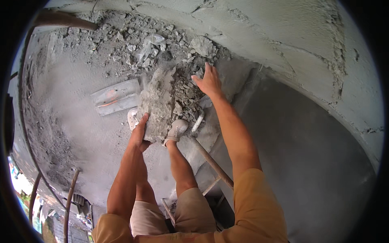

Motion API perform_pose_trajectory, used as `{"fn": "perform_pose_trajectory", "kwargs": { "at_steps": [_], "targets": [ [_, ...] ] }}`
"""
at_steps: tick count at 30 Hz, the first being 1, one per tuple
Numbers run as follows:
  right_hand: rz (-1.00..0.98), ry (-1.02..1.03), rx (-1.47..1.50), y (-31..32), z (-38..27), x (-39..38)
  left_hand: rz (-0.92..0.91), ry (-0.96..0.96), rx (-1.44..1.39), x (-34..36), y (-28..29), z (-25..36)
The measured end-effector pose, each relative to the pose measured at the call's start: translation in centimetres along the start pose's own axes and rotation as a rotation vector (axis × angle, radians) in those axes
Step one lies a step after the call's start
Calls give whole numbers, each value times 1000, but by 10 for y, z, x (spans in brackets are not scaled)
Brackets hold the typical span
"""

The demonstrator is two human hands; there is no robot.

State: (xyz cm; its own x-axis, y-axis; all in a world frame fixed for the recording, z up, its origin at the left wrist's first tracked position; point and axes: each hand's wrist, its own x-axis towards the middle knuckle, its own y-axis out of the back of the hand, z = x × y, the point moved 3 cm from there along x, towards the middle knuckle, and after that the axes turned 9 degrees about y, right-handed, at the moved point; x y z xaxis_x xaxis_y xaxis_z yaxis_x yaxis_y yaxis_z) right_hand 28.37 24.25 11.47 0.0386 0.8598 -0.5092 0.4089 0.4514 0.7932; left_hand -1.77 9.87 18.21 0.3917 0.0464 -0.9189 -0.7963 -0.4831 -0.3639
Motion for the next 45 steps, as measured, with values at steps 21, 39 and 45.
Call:
{"fn": "perform_pose_trajectory", "kwargs": {
  "at_steps": [21,39,45],
  "targets": [
    [-24,32,-453,-52,85,188,17,-84,-50,7,8,-23],
    [-301,-334,-163,39,-10,-54,122,-84,122,6,-11,-25],
    [-341,-333,-67,100,-69,-191,336,72,345,-32,-19,3]
  ]
}}
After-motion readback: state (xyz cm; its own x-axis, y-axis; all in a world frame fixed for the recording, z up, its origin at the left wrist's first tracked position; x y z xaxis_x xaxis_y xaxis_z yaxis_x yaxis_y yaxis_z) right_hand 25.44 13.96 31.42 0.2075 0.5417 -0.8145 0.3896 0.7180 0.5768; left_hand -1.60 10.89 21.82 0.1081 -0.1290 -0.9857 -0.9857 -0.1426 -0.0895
